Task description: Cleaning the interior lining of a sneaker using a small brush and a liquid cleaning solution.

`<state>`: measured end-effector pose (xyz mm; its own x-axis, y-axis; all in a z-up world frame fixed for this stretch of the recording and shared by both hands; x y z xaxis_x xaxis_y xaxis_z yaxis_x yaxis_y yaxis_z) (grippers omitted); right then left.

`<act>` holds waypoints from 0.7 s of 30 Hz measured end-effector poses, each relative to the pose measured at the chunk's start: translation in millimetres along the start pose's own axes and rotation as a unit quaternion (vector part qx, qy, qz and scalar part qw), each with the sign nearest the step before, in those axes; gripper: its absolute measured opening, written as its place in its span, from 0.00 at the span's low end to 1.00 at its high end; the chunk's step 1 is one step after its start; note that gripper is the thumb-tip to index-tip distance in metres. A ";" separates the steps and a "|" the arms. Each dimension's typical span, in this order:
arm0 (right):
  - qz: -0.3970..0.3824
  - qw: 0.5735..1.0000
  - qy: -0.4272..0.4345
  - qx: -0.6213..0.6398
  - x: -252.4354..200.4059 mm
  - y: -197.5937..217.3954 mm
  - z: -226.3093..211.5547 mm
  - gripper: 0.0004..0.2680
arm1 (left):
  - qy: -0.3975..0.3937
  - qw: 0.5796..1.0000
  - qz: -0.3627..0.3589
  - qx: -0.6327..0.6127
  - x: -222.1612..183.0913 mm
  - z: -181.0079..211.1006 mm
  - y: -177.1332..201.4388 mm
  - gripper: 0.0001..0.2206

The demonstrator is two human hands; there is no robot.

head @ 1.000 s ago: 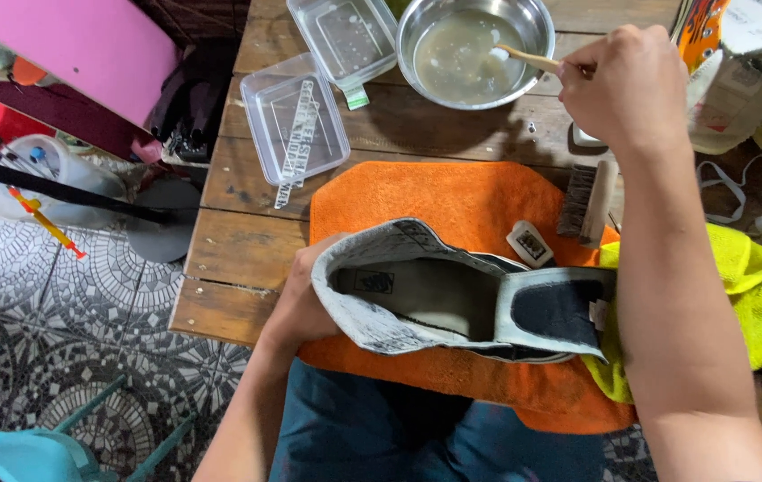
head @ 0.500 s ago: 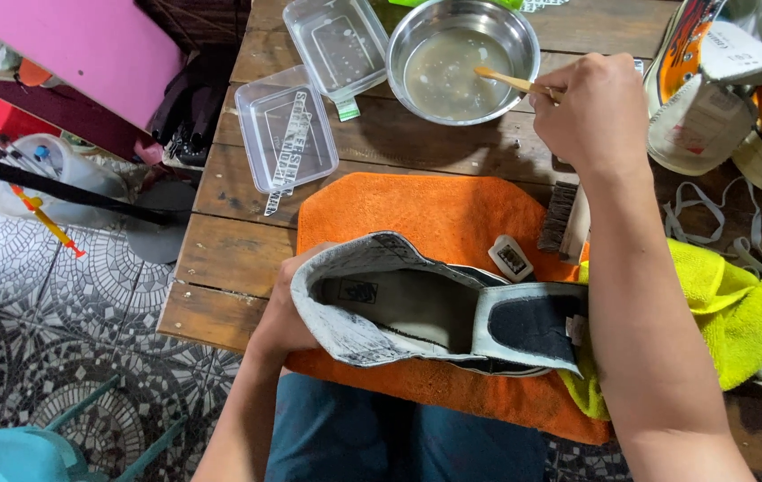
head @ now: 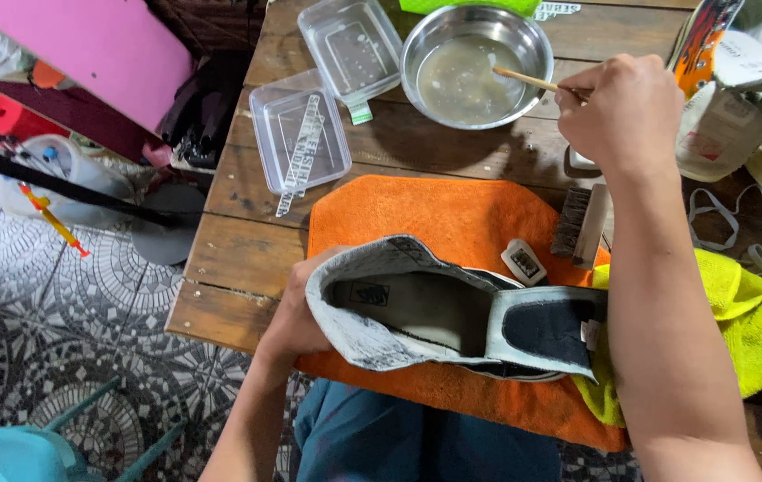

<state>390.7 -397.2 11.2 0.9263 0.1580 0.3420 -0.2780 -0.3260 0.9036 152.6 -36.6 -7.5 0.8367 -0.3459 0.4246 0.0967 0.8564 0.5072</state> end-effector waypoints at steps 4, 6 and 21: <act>0.040 0.999 0.016 -0.012 -3.7 -1.9 6.3 0.09 | -0.009 1.000 -0.001 -0.008 -2.6 1.0 -1.8 0.28; 0.043 0.999 0.007 -0.016 -0.1 -0.3 6.4 0.07 | -0.014 1.000 -0.007 -0.005 0.8 -1.3 0.7 0.28; 0.037 0.998 0.043 0.028 -3.8 -12.1 -7.5 0.08 | -0.005 1.000 0.000 0.013 -7.8 0.5 7.5 0.22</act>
<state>388.7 -386.8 0.9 0.8783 0.2097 0.4297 -0.3272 -0.3916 0.8600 146.5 -27.7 -6.7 0.8317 -0.3501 0.4310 0.0832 0.8461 0.5265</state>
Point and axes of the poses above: each hand's wrist, its own x-axis towards the middle knuckle, its own y-axis out of the back of the hand, z = x × y, the point moved 5 cm from there along x, towards the middle knuckle, and after that the axes turned 5 degrees about x, right-handed, at the moved point
